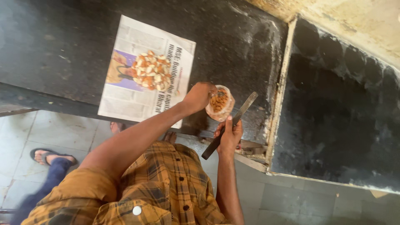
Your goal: The person chops almonds on a piece of newspaper using a knife, occasionally picking up more almonds from a small plastic bag and adding them to the pile.
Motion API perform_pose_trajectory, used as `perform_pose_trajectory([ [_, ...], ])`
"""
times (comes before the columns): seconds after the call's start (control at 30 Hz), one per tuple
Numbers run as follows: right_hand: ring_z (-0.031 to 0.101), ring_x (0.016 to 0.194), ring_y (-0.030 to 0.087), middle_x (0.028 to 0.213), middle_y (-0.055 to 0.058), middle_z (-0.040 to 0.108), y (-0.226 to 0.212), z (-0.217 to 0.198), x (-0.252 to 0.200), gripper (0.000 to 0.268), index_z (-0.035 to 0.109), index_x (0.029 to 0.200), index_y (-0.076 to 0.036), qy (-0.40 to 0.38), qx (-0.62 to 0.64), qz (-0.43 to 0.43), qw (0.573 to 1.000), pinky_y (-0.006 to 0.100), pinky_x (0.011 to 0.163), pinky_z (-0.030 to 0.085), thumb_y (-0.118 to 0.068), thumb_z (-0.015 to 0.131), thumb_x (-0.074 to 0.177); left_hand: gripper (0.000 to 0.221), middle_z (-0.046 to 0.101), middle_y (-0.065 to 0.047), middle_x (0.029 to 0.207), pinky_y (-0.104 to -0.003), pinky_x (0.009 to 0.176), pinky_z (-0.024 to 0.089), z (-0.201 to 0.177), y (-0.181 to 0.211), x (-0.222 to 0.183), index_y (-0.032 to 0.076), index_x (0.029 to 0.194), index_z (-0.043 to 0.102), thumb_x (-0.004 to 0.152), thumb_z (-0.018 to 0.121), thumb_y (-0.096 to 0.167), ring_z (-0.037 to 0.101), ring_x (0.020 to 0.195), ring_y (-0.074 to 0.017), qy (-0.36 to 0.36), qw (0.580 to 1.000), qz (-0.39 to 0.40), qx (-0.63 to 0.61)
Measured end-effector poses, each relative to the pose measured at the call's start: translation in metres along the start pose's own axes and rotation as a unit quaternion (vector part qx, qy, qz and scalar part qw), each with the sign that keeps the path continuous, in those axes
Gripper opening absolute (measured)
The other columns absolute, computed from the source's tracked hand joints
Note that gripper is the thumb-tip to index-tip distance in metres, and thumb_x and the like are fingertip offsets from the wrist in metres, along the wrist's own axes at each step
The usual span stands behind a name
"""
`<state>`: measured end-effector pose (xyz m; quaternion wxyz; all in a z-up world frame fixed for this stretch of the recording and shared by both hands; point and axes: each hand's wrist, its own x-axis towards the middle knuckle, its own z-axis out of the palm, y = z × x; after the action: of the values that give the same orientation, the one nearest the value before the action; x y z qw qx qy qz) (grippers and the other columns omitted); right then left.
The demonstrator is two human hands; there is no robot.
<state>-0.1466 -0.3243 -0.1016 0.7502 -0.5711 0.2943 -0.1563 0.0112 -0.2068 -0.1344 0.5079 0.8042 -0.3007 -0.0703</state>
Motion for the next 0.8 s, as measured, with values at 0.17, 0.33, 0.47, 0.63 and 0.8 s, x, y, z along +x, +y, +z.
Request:
perform_pose_trajectory([
  [0.17,0.051,0.045,0.012,0.063,0.006,0.056,-0.008,-0.042,0.012,0.018,0.049,0.098,-0.009,0.029,-0.014,0.012,0.999,0.028,0.040,0.044,-0.022,0.057,0.106,0.030,0.064,-0.019,0.121,-0.046,0.088,0.058,0.051,-0.002,0.023,0.009,0.112,0.073,0.085,0.064,0.002,0.067,0.103,-0.0381,-0.042,0.990,-0.110,0.084],
  [0.33,0.051,0.044,0.012,0.063,0.006,0.057,-0.009,-0.065,0.024,0.018,0.050,0.097,-0.008,0.013,-0.027,0.037,0.999,0.028,0.038,0.043,-0.023,0.057,0.105,0.023,0.064,-0.015,0.109,-0.046,0.087,0.057,0.070,-0.005,0.024,0.012,0.103,0.076,0.085,0.066,0.004,0.065,0.107,-0.0355,0.040,0.988,-0.083,0.123],
  [0.47,0.051,0.043,0.013,0.062,0.006,0.057,-0.008,-0.068,0.037,0.019,0.049,0.096,-0.009,-0.012,-0.024,0.033,0.999,0.028,0.038,0.043,-0.022,0.058,0.105,0.018,0.065,-0.011,0.103,-0.050,0.083,0.054,0.080,0.003,0.030,0.015,0.097,0.079,0.082,0.070,0.010,0.065,0.098,-0.0344,0.084,0.978,-0.124,0.143],
  [0.63,0.051,0.043,0.013,0.062,0.006,0.057,-0.007,-0.063,0.047,0.020,0.048,0.095,-0.009,-0.026,-0.014,0.054,0.998,0.029,0.038,0.043,-0.023,0.058,0.105,0.012,0.065,-0.010,0.101,-0.052,0.081,0.051,0.087,0.014,0.037,0.016,0.092,0.079,0.081,0.073,0.017,0.064,0.095,-0.0334,0.112,0.970,-0.170,0.134],
  [0.8,0.050,0.043,0.013,0.061,0.006,0.055,-0.003,-0.060,0.050,0.019,0.049,0.095,-0.009,-0.027,0.010,0.069,0.997,0.029,0.038,0.042,-0.022,0.059,0.105,0.009,0.066,-0.008,0.095,-0.053,0.081,0.048,0.090,0.022,0.044,0.018,0.087,0.080,0.081,0.075,0.023,0.064,0.094,-0.0329,0.146,0.962,-0.198,0.117],
])
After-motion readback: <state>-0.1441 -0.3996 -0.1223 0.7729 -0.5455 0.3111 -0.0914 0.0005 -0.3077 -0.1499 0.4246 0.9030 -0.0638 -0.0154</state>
